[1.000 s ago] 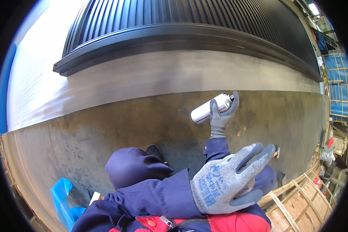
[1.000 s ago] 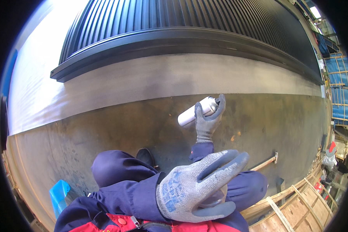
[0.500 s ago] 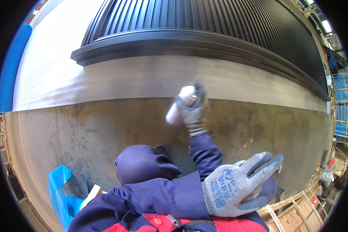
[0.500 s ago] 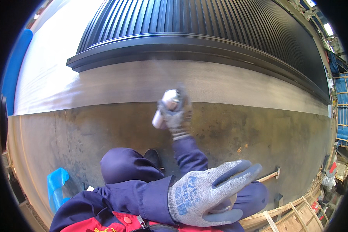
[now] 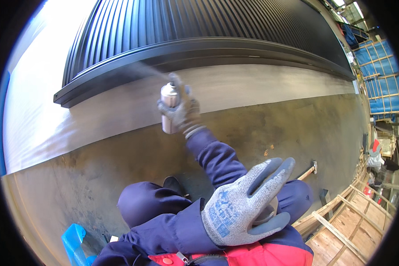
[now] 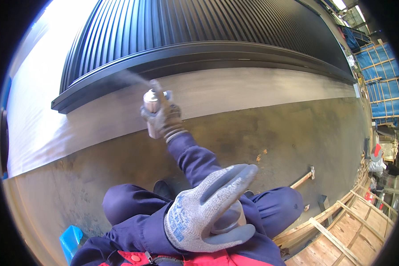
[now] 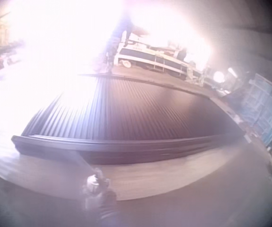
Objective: The person spray paints a large black slatted metal panel with a white spray can, moving along its length to apply an even coat. After finishing, the person walks around the panel and helps cover it with a large white protective sheet.
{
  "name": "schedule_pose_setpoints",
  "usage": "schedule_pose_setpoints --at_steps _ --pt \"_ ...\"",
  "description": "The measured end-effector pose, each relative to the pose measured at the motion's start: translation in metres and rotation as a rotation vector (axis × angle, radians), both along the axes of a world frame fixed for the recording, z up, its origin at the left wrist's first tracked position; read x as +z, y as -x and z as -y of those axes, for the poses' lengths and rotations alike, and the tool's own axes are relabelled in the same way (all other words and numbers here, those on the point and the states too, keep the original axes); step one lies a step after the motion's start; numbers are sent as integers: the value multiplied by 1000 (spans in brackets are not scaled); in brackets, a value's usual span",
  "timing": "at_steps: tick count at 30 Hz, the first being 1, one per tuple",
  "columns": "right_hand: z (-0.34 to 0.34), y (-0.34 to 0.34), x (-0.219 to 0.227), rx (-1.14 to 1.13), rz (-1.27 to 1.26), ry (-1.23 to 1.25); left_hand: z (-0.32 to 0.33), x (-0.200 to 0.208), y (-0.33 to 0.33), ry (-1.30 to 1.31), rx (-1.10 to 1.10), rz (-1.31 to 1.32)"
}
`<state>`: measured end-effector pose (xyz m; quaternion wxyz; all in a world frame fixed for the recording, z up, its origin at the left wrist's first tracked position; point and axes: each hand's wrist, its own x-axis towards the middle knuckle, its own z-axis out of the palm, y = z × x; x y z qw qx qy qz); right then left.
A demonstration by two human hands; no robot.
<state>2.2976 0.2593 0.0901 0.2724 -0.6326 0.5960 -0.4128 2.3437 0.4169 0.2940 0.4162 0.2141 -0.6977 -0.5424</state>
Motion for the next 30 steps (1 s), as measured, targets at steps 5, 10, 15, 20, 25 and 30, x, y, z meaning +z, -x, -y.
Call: schedule_pose_setpoints --at_steps 5,10,15,20,25,30 --pt "11 131 -11 -362 26 -128 2 1 2 -61 -55 30" --pt "8 285 4 -722 -156 19 4 0 7 -82 -76 24" --pt "-6 357 25 -810 -421 105 8 -1 24 -27 -60 42" --pt "1 336 17 -733 -357 130 8 -4 42 0 -52 64" --pt "-5 225 -7 -485 -66 -21 13 -6 50 -20 -48 125" --pt "-39 83 1 137 216 -57 18 -7 57 32 -9 143"
